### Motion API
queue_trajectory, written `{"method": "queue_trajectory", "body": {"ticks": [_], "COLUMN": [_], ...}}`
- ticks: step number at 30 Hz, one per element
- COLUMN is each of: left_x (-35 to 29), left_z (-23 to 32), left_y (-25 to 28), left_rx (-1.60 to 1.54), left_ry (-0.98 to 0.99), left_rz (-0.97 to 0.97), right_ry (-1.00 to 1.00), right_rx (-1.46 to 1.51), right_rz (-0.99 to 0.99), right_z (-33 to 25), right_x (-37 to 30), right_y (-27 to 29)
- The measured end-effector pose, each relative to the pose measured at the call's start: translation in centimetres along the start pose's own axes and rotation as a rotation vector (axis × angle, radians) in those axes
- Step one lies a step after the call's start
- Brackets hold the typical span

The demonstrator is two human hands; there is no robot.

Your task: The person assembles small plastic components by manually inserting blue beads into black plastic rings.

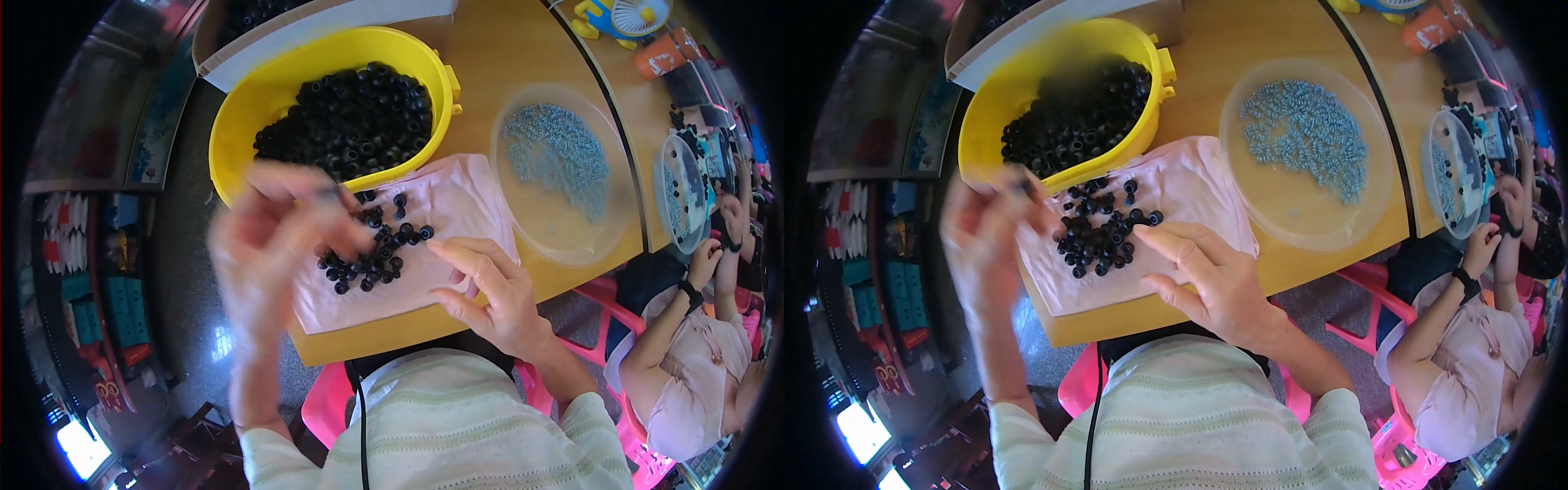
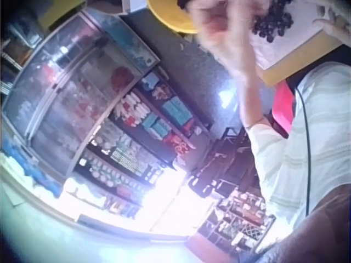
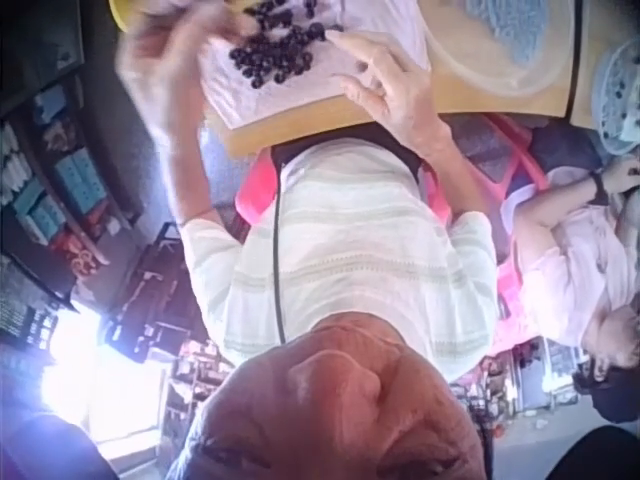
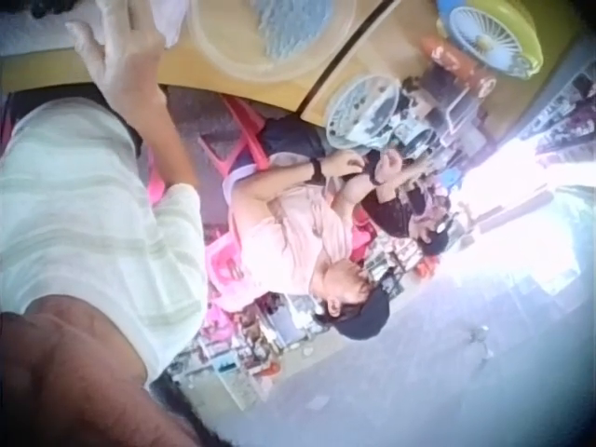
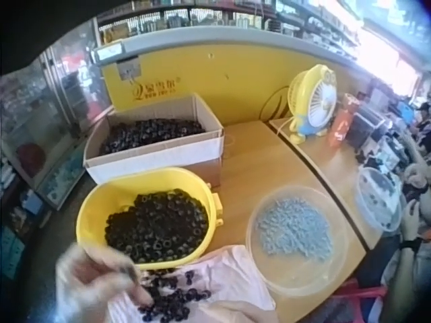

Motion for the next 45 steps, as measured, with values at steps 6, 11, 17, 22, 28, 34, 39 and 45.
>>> {"method": "queue_trajectory", "body": {"ticks": [6,11,17,22,28,34,39,45], "left_x": [12.5,15.7,9.3,-0.3,-5.1,-6.2,-5.5,-5.0], "left_z": [9.0,9.4,5.6,0.2,-8.7,-11.0,-10.3,-11.1], "left_y": [6.3,4.9,4.4,-0.3,-1.1,-2.5,-3.4,-2.5], "left_rx": [0.725,0.820,0.832,0.652,0.078,-0.096,0.042,0.171], "left_ry": [-0.457,-0.348,-0.789,-0.589,0.087,0.193,-0.099,-0.192], "left_rz": [0.442,0.481,0.449,0.214,0.004,0.008,-0.071,-0.019], "right_ry": [-0.132,-0.095,-0.086,-0.088,-0.169,-0.590,-0.644,-0.545], "right_rx": [-0.030,-0.159,-0.187,-0.233,-0.001,0.718,0.942,0.792], "right_rz": [-0.066,-0.090,-0.106,-0.125,-0.059,0.043,0.028,0.082], "right_z": [1.5,3.3,4.6,4.4,4.1,1.4,0.9,1.2], "right_x": [-1.1,-1.4,-0.2,0.6,0.0,-0.9,-1.8,-2.2], "right_y": [0.1,-0.1,-0.8,-1.6,-1.3,0.2,-0.1,-1.4]}}
Point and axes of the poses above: each hand's wrist, its own x-axis towards the middle knuckle, its own y-axis out of the back of the hand, z = x × y, the point moved 1 cm from there along x, towards the middle knuckle, and after that the axes turned 15 degrees about y, right-handed, at the moved point
